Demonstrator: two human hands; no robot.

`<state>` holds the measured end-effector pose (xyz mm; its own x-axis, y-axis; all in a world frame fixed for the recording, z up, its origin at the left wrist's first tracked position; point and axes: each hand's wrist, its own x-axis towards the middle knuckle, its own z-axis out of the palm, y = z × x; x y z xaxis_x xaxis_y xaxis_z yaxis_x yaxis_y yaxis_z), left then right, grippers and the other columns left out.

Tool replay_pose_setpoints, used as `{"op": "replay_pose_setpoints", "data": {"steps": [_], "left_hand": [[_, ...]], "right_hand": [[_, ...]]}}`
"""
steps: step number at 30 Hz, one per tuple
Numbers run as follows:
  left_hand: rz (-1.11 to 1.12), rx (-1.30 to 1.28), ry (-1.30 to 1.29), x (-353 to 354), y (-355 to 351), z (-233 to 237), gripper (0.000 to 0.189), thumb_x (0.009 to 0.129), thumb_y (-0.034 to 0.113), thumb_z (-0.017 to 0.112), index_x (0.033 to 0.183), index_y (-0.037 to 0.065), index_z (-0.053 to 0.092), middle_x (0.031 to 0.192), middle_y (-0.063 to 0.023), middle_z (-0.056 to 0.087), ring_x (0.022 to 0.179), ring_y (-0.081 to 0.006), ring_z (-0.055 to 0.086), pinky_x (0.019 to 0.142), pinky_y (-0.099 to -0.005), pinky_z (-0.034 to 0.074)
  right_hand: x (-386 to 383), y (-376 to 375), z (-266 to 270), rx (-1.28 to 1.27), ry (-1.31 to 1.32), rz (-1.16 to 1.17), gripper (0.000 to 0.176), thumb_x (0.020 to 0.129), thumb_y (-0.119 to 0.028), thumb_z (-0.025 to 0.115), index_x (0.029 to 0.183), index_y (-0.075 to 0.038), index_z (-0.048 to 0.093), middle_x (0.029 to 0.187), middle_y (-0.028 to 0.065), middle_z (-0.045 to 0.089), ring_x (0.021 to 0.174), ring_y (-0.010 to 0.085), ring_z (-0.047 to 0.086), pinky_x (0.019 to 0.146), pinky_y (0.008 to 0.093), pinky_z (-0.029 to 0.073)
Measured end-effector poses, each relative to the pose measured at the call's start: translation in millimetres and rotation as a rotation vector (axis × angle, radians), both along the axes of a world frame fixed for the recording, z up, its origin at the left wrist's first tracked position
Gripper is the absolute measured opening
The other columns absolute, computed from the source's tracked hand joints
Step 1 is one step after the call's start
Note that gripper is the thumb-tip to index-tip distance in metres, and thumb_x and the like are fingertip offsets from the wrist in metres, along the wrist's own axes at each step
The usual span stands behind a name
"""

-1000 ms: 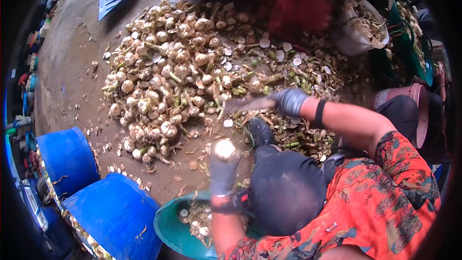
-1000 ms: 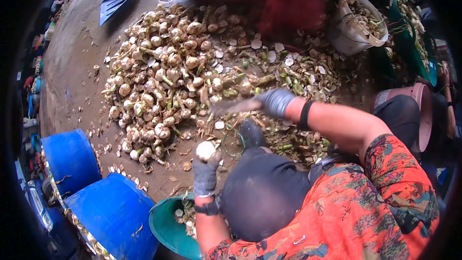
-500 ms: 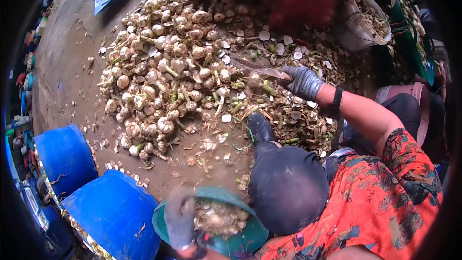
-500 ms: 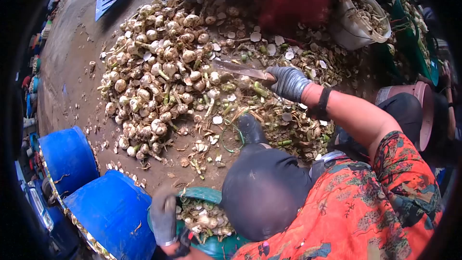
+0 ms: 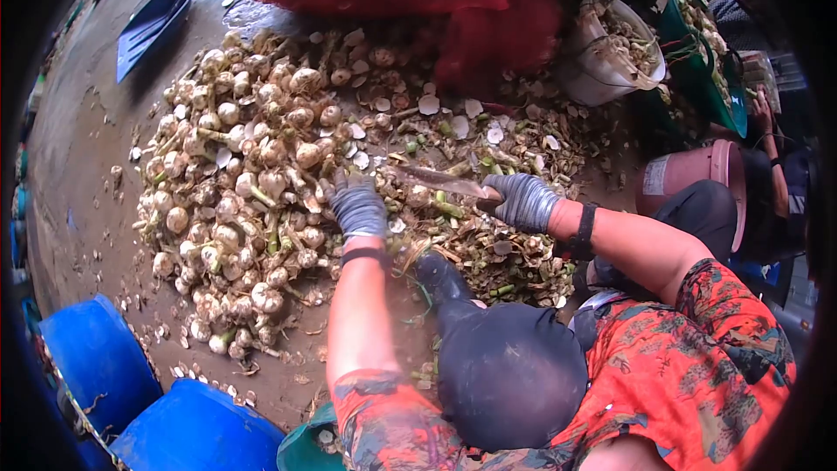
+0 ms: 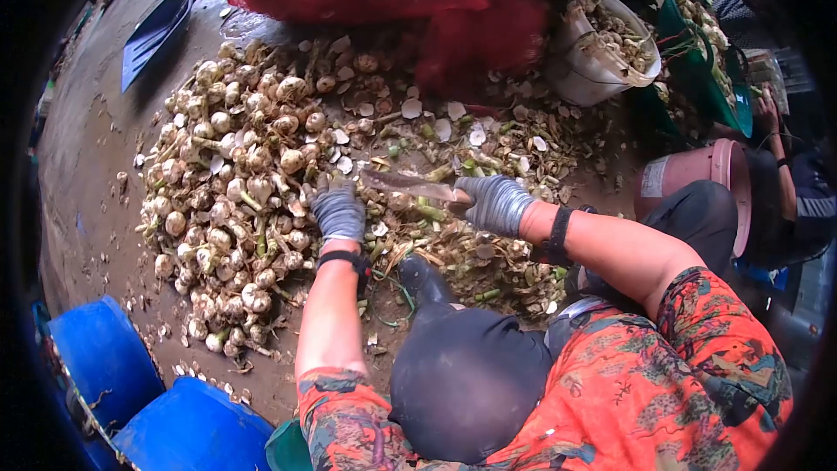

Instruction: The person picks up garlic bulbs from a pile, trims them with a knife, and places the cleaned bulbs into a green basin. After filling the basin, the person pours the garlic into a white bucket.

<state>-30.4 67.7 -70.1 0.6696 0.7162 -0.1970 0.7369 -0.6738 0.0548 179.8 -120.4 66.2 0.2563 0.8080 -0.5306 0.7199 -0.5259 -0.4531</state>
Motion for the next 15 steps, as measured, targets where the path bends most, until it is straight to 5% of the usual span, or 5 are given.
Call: {"op": "replay_pose_setpoints", "data": {"steps": [4, 7, 11, 12, 15], "left_hand": [[0.189, -0.364, -0.474, -17.7, -19.8, 8.2, 0.028, 0.083, 0.014, 0.065, 0.111, 0.009, 0.065, 0.105, -0.0120, 0.067, 0.105, -0.0287, 0.061, 0.099, -0.0451, 0.044], [0.251, -0.580, -0.992, -30.3, -61.7, -9.9, 0.020, 0.089, 0.014, 0.065, 0.107, 0.004, 0.064, 0.091, -0.0133, 0.067, 0.084, -0.0226, 0.064, 0.073, -0.0368, 0.053], [0.528, -0.758, -0.910, -44.6, -88.8, 110.1, 0.035, 0.092, 0.014, 0.066, 0.122, -0.002, 0.059, 0.116, -0.0122, 0.065, 0.103, -0.0215, 0.063, 0.095, -0.0343, 0.048], [0.467, -0.550, -1.033, -53.5, -97.1, 90.2, 0.025, 0.092, 0.020, 0.065, 0.107, 0.000, 0.065, 0.100, -0.0115, 0.063, 0.094, -0.0232, 0.060, 0.087, -0.0359, 0.050], [0.409, -0.622, -0.924, -59.6, -103.0, 105.7, 0.027, 0.089, 0.012, 0.065, 0.114, 0.001, 0.064, 0.107, -0.0123, 0.063, 0.101, -0.0232, 0.060, 0.093, -0.0359, 0.047]], "right_hand": [[-13.7, 10.0, 1.0, 0.138, 0.047, 0.144, 0.029, 0.087, -0.034, 0.064, 0.102, -0.009, 0.062, 0.084, 0.0188, 0.067, 0.079, 0.0391, 0.065, 0.070, 0.0446, 0.051], [-32.5, 28.7, 20.7, 0.251, 0.151, 0.279, 0.024, 0.087, -0.030, 0.062, 0.099, -0.010, 0.062, 0.082, 0.0162, 0.067, 0.077, 0.0369, 0.066, 0.069, 0.0433, 0.052], [-1.2, 26.9, -4.5, -0.118, 0.024, 0.201, 0.025, 0.086, -0.028, 0.061, 0.104, -0.011, 0.063, 0.090, 0.0177, 0.069, 0.085, 0.0341, 0.068, 0.075, 0.0429, 0.053], [14.1, 3.8, -13.1, -0.078, 0.005, 0.125, 0.033, 0.087, -0.037, 0.062, 0.108, -0.012, 0.064, 0.095, 0.0188, 0.069, 0.086, 0.0334, 0.068, 0.077, 0.0424, 0.053], [19.5, -19.5, -29.0, 0.069, 0.091, 0.036, 0.046, 0.086, -0.046, 0.065, 0.112, -0.008, 0.063, 0.093, 0.0188, 0.069, 0.087, 0.0326, 0.068, 0.080, 0.0398, 0.053]]}}
